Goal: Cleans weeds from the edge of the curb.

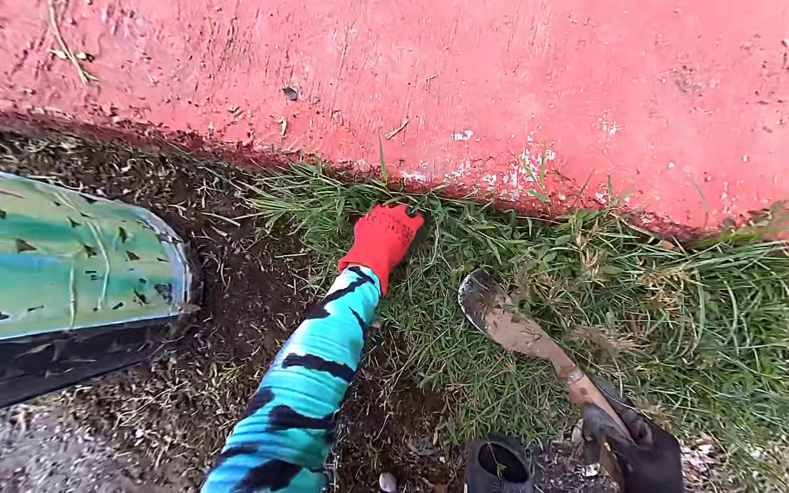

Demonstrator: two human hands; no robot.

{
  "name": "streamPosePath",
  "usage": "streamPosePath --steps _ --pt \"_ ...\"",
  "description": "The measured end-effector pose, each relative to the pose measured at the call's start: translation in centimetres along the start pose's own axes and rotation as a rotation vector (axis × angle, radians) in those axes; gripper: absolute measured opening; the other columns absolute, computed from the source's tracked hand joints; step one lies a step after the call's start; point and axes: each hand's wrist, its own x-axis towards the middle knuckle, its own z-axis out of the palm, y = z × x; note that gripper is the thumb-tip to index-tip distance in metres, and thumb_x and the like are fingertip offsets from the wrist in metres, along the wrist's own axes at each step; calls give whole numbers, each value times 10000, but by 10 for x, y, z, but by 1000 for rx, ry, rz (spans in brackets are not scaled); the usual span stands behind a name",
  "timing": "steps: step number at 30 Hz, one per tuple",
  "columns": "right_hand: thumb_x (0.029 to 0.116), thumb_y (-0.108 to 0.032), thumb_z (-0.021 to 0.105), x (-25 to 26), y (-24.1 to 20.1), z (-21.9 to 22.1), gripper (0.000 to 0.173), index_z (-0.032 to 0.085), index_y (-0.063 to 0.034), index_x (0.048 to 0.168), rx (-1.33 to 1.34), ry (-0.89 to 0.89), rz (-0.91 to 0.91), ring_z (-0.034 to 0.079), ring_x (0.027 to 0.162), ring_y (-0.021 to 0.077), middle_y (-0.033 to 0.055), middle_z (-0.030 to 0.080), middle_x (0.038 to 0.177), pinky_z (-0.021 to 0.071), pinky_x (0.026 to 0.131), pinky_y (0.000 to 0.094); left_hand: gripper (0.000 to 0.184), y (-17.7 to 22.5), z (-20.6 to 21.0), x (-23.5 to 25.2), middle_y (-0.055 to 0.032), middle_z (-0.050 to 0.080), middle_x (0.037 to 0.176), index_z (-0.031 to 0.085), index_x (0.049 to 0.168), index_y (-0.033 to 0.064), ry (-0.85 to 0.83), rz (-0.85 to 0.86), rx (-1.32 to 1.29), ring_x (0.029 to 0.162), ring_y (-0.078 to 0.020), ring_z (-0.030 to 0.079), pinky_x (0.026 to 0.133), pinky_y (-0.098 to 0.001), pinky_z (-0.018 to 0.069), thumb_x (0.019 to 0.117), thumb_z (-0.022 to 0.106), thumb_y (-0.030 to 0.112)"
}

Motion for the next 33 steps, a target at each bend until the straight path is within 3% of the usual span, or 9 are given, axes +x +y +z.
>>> streamPosePath --steps 5,7,11,15,19,23,28,31,33 --pt "971 -283 688 99 -51 112 445 643 2 1310 -242 -192 -138 706 933 211 163 718 1106 591 867 422 456 -14 -1 -12 -292 688 1134 691 1165 -32 121 -62 -349 1135 -467 642 975 -675 454 1099 444 345" --pt "954 -312 717 113 -66 118 477 655 -25 1330 -279 -213 -184 716 900 227 173 730 1079 590 851 442 420 -21 -5 -9 -303 682 1147 688 1180 -57 220 -59 -463 1145 -462 637 995 -665 444 1092 477 295" --pt "921 -363 738 95 -46 57 552 632 -97 1393 -105 -218 -161 678 637 158 82 741 971 606 551 361 366 -43 19 -4 -146 721 1100 724 1112 15 390 -114 -927 1065 -213 674 956 -470 533 1001 563 325" --pt "945 -327 709 105 -54 65 516 623 -69 1384 -107 -243 -96 677 644 168 89 731 929 604 564 367 282 -41 16 -6 -96 709 1017 721 1044 9 432 -94 -1034 975 -136 650 901 -395 528 1012 562 240" --pt "1000 -222 660 138 -88 121 483 556 -142 1464 -209 -343 -39 691 752 218 156 709 1046 604 695 419 332 -40 12 -6 -128 709 1012 719 1042 -4 471 -85 -1021 991 -174 659 915 -433 527 1031 533 271" --pt "924 -391 740 101 -115 68 531 657 -128 1378 -549 -212 -387 722 974 282 161 742 1126 574 890 525 389 -51 32 -37 -153 705 1121 706 1157 46 394 -48 -938 1054 -245 670 911 -518 540 1039 517 364" --pt "920 -668 530 59 -153 -13 625 733 -204 1286 -962 -87 -729 741 843 329 122 774 981 563 689 599 497 -51 57 -104 -197 696 899 716 986 -7 226 -259 -742 885 -323 684 814 -573 537 1034 529 450" --pt "925 -655 501 56 -168 -2 606 748 -202 1244 -1111 -122 -754 728 777 388 151 754 889 541 612 629 518 -25 27 -126 -261 686 1211 704 1202 -5 -147 -158 -307 1204 -424 632 1017 -650 458 1071 465 437" --pt "931 -613 520 59 -174 15 554 753 -194 1208 -1141 -149 -769 719 758 386 150 738 849 538 598 616 454 -9 21 -122 -202 632 1375 703 1276 103 -45 79 -100 1335 -426 549 1041 -695 425 1025 560 453"
